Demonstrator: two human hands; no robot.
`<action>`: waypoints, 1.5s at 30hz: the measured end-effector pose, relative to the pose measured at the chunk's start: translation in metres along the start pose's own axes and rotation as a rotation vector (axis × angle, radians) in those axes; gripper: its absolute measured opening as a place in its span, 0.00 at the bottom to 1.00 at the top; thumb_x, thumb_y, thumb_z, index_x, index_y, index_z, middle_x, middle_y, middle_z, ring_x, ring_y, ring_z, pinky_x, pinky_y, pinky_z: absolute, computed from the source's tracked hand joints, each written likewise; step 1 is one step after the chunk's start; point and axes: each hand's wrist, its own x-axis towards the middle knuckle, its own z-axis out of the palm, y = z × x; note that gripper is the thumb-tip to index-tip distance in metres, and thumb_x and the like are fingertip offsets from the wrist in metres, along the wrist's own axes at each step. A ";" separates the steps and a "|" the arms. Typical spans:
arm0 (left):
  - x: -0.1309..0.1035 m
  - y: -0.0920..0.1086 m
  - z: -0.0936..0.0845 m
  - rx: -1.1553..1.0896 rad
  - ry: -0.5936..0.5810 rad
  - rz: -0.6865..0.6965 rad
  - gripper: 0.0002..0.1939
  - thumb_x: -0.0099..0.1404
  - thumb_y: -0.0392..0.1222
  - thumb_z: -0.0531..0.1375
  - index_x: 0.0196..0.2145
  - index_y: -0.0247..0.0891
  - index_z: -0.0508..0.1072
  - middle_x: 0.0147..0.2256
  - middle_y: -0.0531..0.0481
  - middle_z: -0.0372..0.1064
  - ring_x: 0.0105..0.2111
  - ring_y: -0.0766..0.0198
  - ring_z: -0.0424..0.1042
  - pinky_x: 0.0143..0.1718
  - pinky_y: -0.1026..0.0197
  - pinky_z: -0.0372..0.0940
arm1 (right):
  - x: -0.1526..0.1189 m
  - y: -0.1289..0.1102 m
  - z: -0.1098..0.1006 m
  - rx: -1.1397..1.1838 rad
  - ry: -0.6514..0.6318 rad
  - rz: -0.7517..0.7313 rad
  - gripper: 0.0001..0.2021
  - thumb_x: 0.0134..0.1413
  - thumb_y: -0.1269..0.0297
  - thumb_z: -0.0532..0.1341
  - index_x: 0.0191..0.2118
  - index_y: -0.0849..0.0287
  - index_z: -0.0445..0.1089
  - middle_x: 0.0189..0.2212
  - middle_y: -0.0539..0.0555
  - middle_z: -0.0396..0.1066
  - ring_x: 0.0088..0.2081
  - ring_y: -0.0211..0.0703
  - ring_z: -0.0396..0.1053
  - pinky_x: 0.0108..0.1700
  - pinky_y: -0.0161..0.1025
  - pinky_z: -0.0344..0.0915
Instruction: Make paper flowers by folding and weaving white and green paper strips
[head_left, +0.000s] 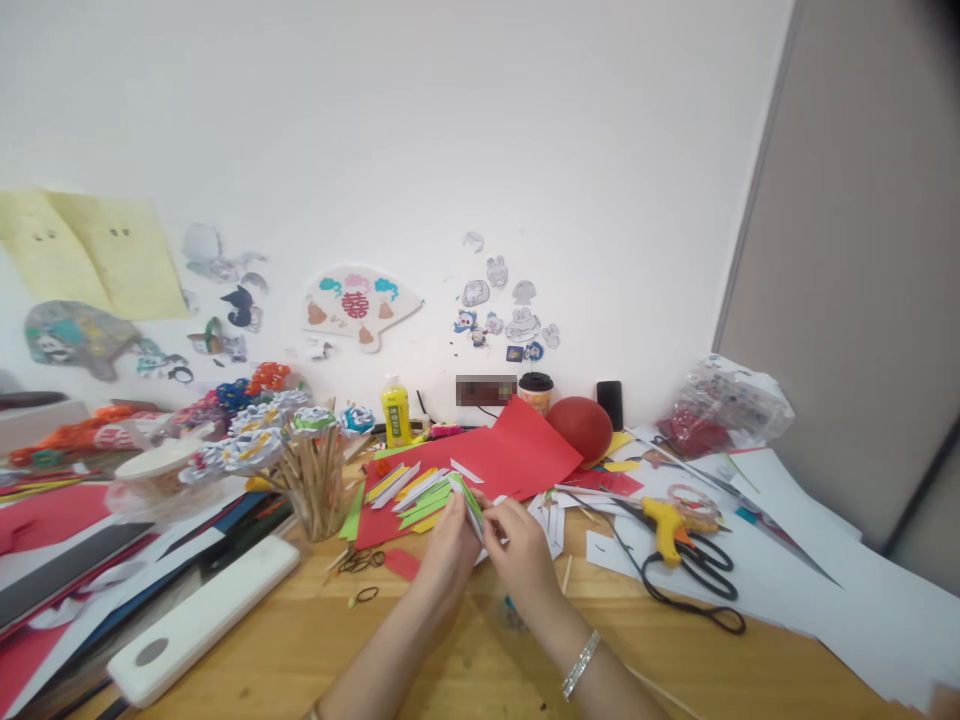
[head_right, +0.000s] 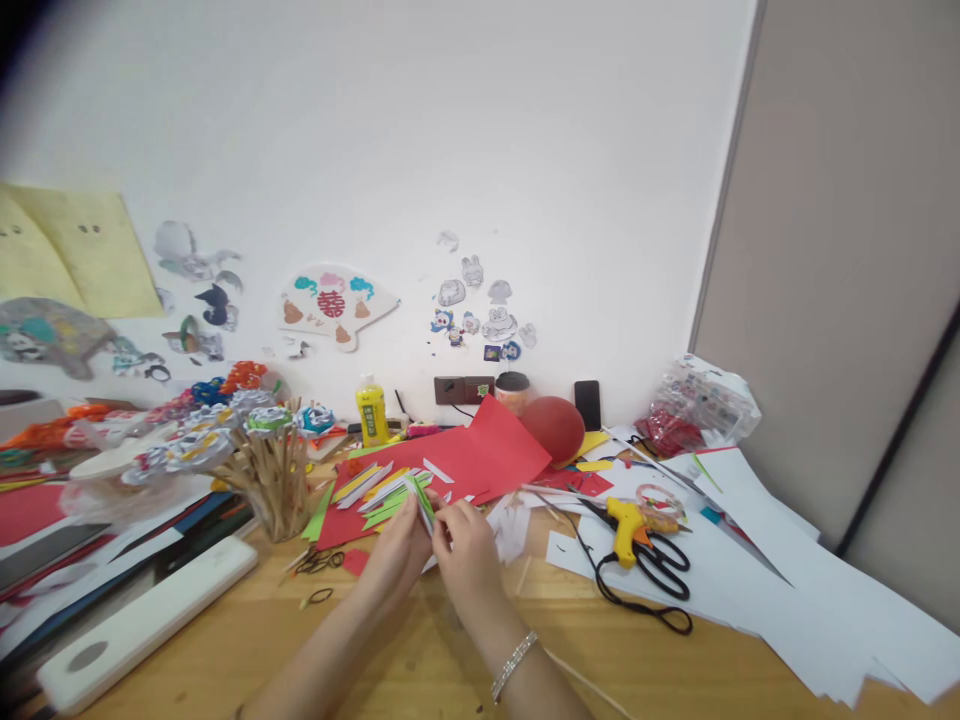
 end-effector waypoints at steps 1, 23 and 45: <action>0.000 -0.002 0.000 0.013 -0.004 -0.006 0.12 0.54 0.47 0.60 0.30 0.35 0.67 0.27 0.51 0.67 0.30 0.67 0.67 0.35 0.64 0.61 | 0.000 0.000 -0.001 -0.012 -0.001 0.001 0.08 0.49 0.76 0.51 0.27 0.59 0.65 0.25 0.51 0.63 0.28 0.38 0.62 0.31 0.33 0.58; 0.001 -0.011 -0.010 0.482 -0.083 -0.041 0.17 0.51 0.54 0.59 0.23 0.37 0.63 0.15 0.59 0.56 0.16 0.72 0.55 0.20 0.67 0.51 | 0.014 0.003 -0.024 -0.063 -0.076 -0.161 0.18 0.56 0.70 0.49 0.53 0.56 0.59 0.45 0.56 0.65 0.45 0.45 0.60 0.46 0.42 0.58; 0.003 0.000 -0.015 0.189 -0.268 -0.310 0.14 0.57 0.47 0.57 0.23 0.34 0.63 0.18 0.55 0.57 0.17 0.73 0.58 0.19 0.69 0.51 | 0.008 0.012 -0.024 0.007 -0.443 -0.049 0.48 0.31 0.62 0.69 0.60 0.55 0.44 0.48 0.59 0.61 0.48 0.51 0.59 0.47 0.45 0.59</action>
